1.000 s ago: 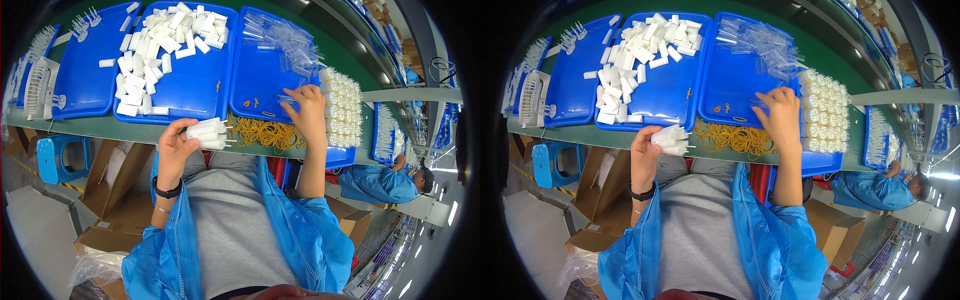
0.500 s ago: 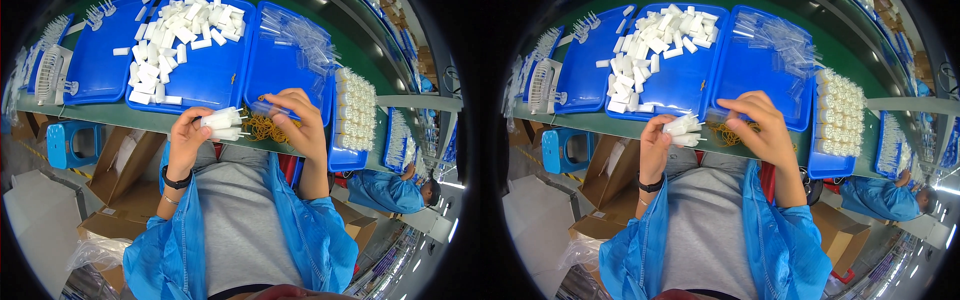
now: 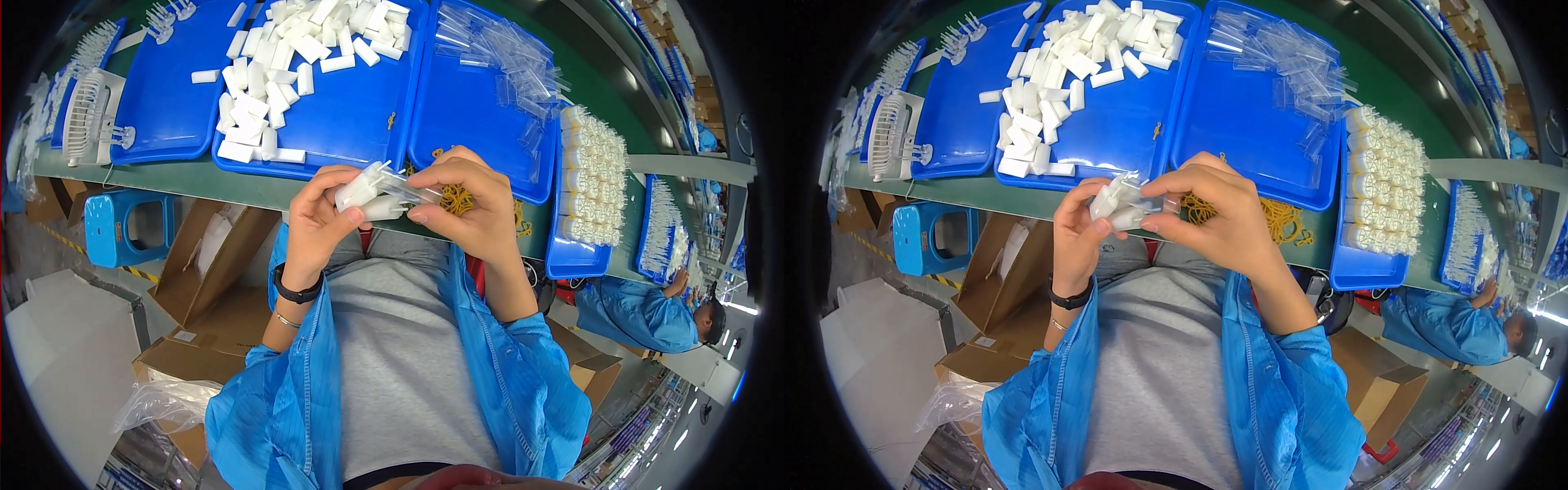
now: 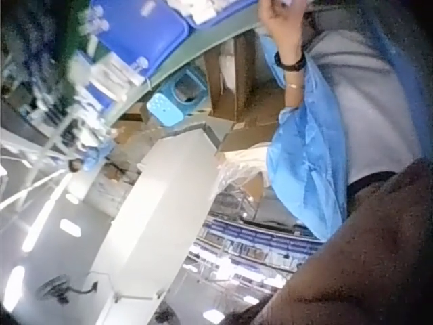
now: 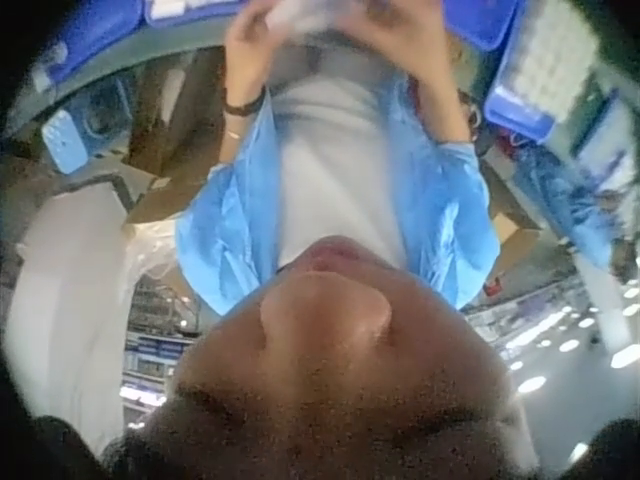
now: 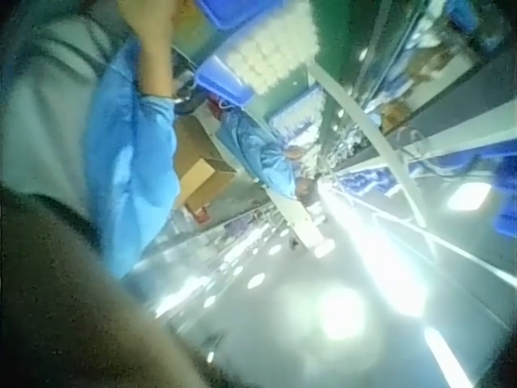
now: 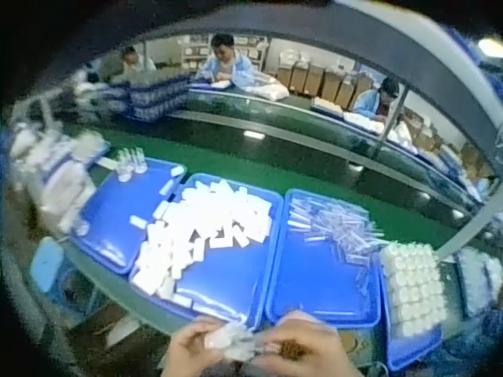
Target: The person assembles small plastic components onto a metal-pronged base by hand, then places the finished assembly into a plastic bag.
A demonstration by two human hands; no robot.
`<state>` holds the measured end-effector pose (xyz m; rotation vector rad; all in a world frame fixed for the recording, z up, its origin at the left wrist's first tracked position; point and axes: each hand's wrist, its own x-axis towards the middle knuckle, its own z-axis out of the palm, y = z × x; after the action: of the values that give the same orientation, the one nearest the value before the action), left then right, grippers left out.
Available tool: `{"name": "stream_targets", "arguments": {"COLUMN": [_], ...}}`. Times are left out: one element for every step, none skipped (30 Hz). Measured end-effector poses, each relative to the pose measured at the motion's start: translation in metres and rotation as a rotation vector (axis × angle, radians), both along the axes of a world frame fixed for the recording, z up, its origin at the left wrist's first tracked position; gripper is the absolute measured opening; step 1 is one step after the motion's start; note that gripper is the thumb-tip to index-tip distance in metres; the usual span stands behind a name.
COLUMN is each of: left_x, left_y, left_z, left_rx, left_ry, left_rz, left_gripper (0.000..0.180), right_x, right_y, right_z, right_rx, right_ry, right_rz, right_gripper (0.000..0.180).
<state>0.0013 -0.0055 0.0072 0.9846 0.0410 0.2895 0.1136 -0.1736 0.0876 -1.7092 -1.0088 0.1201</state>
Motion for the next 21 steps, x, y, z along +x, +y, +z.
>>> {"name": "stream_targets", "arguments": {"left_x": [0.0, 0.0, 0.0, 0.0, 0.0, 0.0, 0.0, 0.001, 0.001, 0.001, 0.001, 0.001, 0.0, 0.0, 0.0, 0.0, -0.001, -0.001, 0.0, 0.001, 0.002], "left_y": [0.0, 0.0, 0.001, 0.001, 0.001, 0.001, 0.0, -0.001, -0.002, -0.002, -0.002, -0.003, -0.003, -0.003, -0.004, -0.003, -0.002, -0.002, -0.002, -0.002, -0.003], "left_z": [0.001, 0.003, 0.003, 0.001, -0.002, -0.004, -0.003, 0.0, 0.002, 0.001, 0.001, 0.001, 0.001, 0.002, 0.002, 0.0, -0.004, -0.006, -0.005, -0.003, -0.001], "left_rx": [0.0, 0.005, 0.011, 0.012, 0.055, 0.098, 0.099, 0.16, 0.221, 0.221, 0.211, 0.2, 0.2, 0.175, 0.15, 0.15, 0.149, 0.149, 0.147, 0.159, 0.171], "left_ry": [0.002, -0.001, -0.003, -0.002, -0.026, -0.051, -0.05, -0.091, -0.133, -0.132, -0.138, -0.144, -0.143, -0.132, -0.12, -0.119, -0.129, -0.139, -0.139, -0.14, -0.142], "left_rz": [0.0, 0.004, 0.008, 0.01, 0.042, 0.075, 0.075, 0.127, 0.179, 0.179, 0.188, 0.197, 0.196, 0.19, 0.184, 0.183, 0.174, 0.165, 0.162, 0.147, 0.132], "left_gripper": [0.036, 0.038, 0.04, 0.04, 0.039, 0.038, 0.038, 0.036, 0.035, 0.035, 0.035, 0.034, 0.034, 0.033, 0.032, 0.032, 0.031, 0.03, 0.03, 0.029, 0.028], "right_x": [-0.002, -0.003, -0.003, -0.003, -0.004, -0.005, -0.006, -0.006, -0.006, -0.006, -0.005, -0.004, -0.003, -0.001, 0.0, 0.003, 0.005, 0.006, 0.007, 0.008, 0.009], "right_y": [0.001, 0.002, 0.002, 0.002, 0.002, 0.002, 0.002, 0.003, 0.003, 0.003, 0.003, 0.002, 0.0, -0.001, -0.002, -0.002, -0.002, -0.004, -0.005, -0.006, -0.005], "right_z": [0.0, -0.001, 0.0, 0.0, 0.001, 0.002, 0.003, 0.003, 0.004, 0.004, 0.005, 0.007, 0.011, 0.013, 0.014, 0.014, 0.015, 0.017, 0.019, 0.02, 0.021], "right_rx": [0.009, 0.019, 0.019, -0.001, -0.022, -0.021, -0.025, -0.03, -0.029, -0.032, -0.034, -0.034, -0.053, -0.073, -0.073, -0.049, -0.025, -0.025, -0.037, -0.05, -0.051], "right_ry": [0.006, 0.012, 0.014, 0.023, 0.031, 0.033, 0.05, 0.067, 0.068, 0.039, 0.009, 0.01, -0.017, -0.045, -0.045, -0.099, -0.154, -0.154, -0.166, -0.177, -0.177], "right_rz": [0.002, 0.003, 0.004, 0.005, 0.006, 0.007, 0.004, 0.001, 0.001, 0.014, 0.027, 0.027, 0.016, 0.006, 0.004, -0.006, -0.016, -0.017, -0.014, -0.011, -0.013], "right_gripper": [0.029, 0.028, 0.028, 0.026, 0.025, 0.025, 0.025, 0.025, 0.025, 0.025, 0.024, 0.024, 0.025, 0.026, 0.026, 0.025, 0.024, 0.024, 0.025, 0.026, 0.026]}}
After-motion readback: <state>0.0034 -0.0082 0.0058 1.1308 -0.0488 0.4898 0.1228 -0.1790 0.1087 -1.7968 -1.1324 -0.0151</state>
